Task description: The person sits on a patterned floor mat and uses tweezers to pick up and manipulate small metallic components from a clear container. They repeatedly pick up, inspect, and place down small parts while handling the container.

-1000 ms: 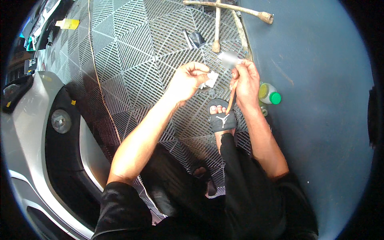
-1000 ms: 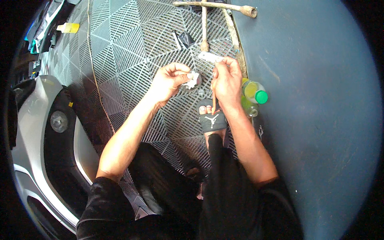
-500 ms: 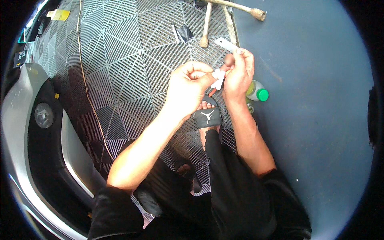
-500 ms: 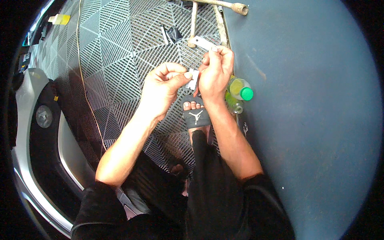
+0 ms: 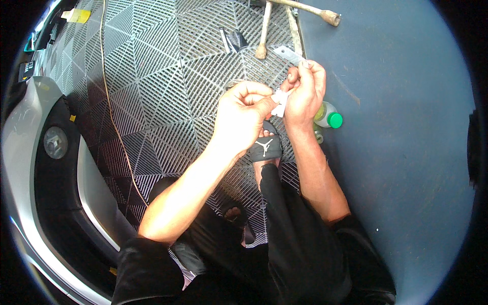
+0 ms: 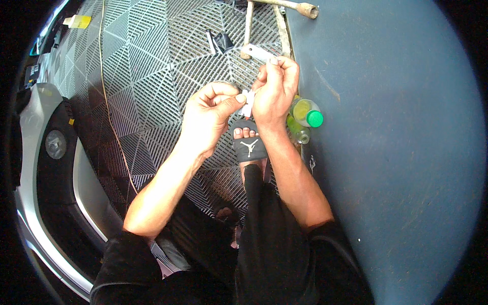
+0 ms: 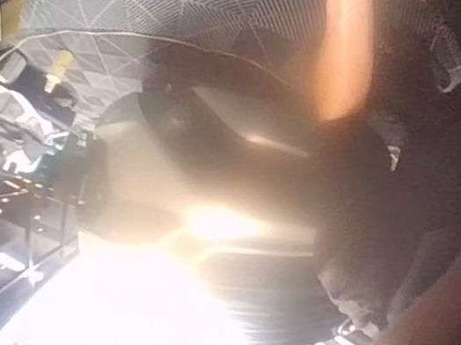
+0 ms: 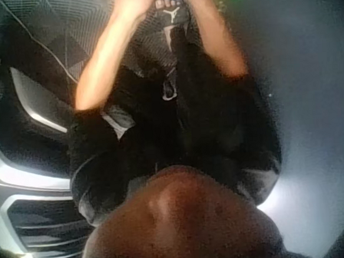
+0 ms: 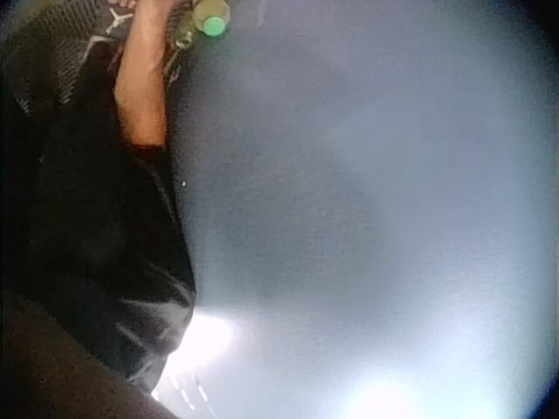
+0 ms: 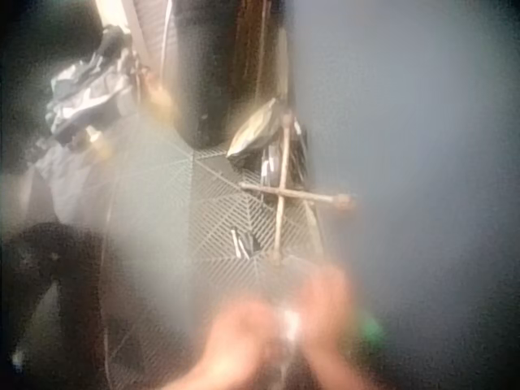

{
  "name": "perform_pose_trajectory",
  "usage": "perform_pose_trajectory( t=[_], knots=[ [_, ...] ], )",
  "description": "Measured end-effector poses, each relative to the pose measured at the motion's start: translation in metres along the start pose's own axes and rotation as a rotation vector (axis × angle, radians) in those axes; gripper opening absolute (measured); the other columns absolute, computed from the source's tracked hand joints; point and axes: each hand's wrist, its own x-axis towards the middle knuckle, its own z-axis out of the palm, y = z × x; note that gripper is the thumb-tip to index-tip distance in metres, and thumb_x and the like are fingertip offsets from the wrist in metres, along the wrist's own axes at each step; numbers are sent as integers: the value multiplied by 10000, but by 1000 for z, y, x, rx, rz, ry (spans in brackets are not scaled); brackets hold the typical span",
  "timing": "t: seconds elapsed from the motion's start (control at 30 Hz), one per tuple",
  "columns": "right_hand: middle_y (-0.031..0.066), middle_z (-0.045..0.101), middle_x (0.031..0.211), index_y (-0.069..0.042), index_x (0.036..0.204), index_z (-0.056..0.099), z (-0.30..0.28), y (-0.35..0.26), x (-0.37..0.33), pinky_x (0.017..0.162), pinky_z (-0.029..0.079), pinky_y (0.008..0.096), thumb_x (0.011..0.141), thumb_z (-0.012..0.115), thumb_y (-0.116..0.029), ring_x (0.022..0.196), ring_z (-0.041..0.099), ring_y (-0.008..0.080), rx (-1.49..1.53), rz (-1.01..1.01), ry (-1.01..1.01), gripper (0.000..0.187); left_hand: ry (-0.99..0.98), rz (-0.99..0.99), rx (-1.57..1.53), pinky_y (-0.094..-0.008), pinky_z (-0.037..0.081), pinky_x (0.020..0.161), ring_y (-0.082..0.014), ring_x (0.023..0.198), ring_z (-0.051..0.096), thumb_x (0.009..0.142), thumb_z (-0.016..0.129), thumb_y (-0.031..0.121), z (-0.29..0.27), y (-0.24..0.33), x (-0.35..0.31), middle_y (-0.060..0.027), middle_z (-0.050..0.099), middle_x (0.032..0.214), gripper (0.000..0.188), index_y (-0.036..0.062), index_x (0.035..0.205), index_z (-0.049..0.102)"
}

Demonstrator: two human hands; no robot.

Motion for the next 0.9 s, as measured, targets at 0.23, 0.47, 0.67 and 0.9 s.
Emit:
perform_pose_trajectory(
  t=[0.23,0.47,0.67,0.9],
  knots=[
    [6,495,744,-84,1058,489,6,0,-4,437,346,210,1052,539,-177,530,396,49,18,-9,30,106,7,52,-74,-201,388,475,-40,576,534,901,750,3,1,-8,-1,3,678,799,139,33,1009,667],
    [23,513,733,-88,1074,495,2,2,-3,414,365,226,1041,541,-160,491,433,74,39,67,47,91,11,-66,-89,-208,465,491,-53,600,583,900,742,3,-4,-16,-7,-19,691,774,124,32,981,653],
    [43,519,729,-72,1080,496,-3,5,-1,398,372,244,1048,529,-173,459,448,102,11,54,30,111,29,72,-198,-206,344,446,-22,520,452,920,733,53,-26,-12,-17,45,598,690,77,74,971,679],
    [44,522,729,-67,1070,506,-7,7,1,407,375,239,1043,530,-166,467,457,101,-8,62,17,106,325,159,-136,-221,312,423,-24,443,356,892,745,70,-98,11,17,44,584,649,99,82,961,675]
  ],
)
